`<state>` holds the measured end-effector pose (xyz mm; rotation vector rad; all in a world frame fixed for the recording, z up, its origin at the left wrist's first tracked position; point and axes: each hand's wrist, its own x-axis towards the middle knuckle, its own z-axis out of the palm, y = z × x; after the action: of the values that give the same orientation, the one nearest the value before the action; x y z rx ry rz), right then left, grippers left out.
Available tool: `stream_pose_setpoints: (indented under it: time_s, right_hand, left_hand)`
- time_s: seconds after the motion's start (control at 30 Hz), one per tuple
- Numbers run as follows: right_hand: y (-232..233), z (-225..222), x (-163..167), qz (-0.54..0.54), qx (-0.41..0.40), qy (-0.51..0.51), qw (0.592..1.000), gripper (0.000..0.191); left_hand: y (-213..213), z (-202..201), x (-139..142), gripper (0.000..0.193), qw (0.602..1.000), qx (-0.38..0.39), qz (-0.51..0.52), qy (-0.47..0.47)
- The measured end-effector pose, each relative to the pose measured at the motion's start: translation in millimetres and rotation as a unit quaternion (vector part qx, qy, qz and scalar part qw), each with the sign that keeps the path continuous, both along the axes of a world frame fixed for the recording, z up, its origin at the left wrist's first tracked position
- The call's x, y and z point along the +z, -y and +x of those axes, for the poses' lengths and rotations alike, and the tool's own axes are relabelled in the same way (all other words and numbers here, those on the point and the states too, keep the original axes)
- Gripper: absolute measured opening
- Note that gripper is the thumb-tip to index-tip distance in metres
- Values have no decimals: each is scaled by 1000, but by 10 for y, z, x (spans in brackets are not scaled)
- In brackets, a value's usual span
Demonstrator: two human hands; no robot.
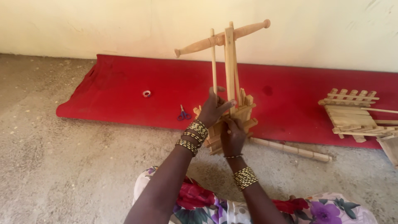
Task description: The person sits on the floor and assembles a small wooden model by hand, fitting wooden pieces and dowels together. They first adjust the upright frame of the model, then set it down and attach a long wooden strip to the base, pressing the joints with their fingers.
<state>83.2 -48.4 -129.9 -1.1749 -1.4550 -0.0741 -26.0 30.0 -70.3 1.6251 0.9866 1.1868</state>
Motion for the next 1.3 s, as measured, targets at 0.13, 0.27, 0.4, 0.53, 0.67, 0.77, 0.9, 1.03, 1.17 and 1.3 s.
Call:
stream_pose_setpoints:
  time_s: [0.13,0.27,0.4,0.53,0.67,0.77,0.9,1.03,1.17,1.3]
  right_hand:
    - [0,-233,-142,-46,-8,-61,997,8]
    - [247,-664,-311,-206,190,-207,937,7]
    - [399,-767,-474,-245,244,-171,923,8]
    - [262,-27,-541,-46,94,16,994,8]
    - [-184,953,-429,-30,-76,135,988,7]
    - [-404,1244,-423,-115,-77,159,978,9]
    - [-386,1057,-567,-99,0,265,959,16]
    - [-264,1015,-603,-52,92,315,943,18]
    - [-368,1310,-482,-113,8,289,951,23]
    - [-469,1399,-520,-111,-36,143,983,15]
  left_hand:
    - [-6,10,51,63,1000,-4,-24,12]
    - [1,24,70,65,1000,-3,-15,-20]
    - [14,3,39,65,1000,2,-3,-16]
    - [-23,23,14,65,1000,1,-13,1]
    - [-23,76,10,63,1000,-1,9,-4]
    - [6,69,24,62,1000,9,-3,-20]
    - [10,32,63,61,999,4,-18,-28]
    - [5,29,53,62,1000,5,-12,-5]
    - [20,66,12,62,1000,0,-2,-17]
    - [4,85,14,62,1000,5,14,6]
